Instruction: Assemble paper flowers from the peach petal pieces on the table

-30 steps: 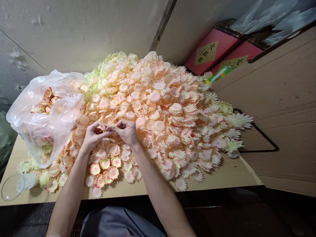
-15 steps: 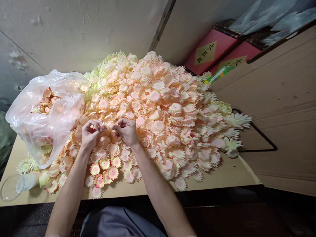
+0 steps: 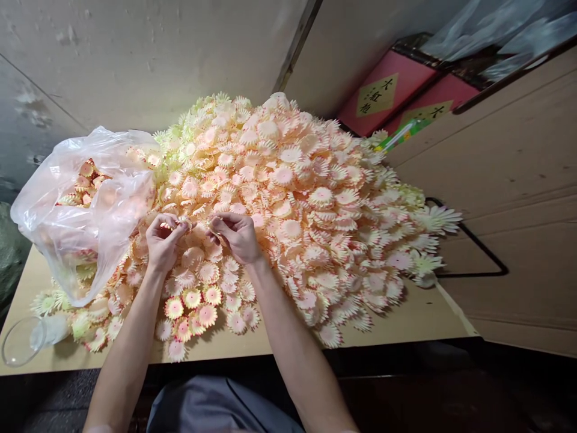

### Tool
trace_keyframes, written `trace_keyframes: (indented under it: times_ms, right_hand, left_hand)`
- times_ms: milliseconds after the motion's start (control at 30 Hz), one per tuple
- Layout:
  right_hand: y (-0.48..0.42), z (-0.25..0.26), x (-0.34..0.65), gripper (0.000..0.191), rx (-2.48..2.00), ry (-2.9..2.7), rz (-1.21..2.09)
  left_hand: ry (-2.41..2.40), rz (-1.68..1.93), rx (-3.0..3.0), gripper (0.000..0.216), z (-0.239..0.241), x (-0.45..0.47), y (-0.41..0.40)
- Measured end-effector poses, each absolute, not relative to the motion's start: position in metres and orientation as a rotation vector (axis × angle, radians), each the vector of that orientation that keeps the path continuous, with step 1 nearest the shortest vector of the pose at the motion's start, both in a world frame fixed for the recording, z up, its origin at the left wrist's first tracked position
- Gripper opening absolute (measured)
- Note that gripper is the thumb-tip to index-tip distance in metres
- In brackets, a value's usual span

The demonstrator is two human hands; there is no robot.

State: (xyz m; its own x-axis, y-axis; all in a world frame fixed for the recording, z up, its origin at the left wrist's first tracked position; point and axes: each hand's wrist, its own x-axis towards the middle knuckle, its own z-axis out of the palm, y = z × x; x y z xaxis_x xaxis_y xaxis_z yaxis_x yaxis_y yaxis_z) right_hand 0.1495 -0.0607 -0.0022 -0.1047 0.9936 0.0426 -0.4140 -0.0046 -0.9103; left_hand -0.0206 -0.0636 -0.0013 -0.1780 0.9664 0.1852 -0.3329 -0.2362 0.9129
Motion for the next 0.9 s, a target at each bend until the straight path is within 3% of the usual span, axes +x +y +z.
trace_keyframes:
  times_ms: [900]
  right_hand:
    - [-0.064, -0.004, 0.142, 0.030, -0.903, -1.149, 1.358]
  left_hand:
    - [0.896, 1.319, 1.180, 0.032, 0.002, -0.022, -0.070]
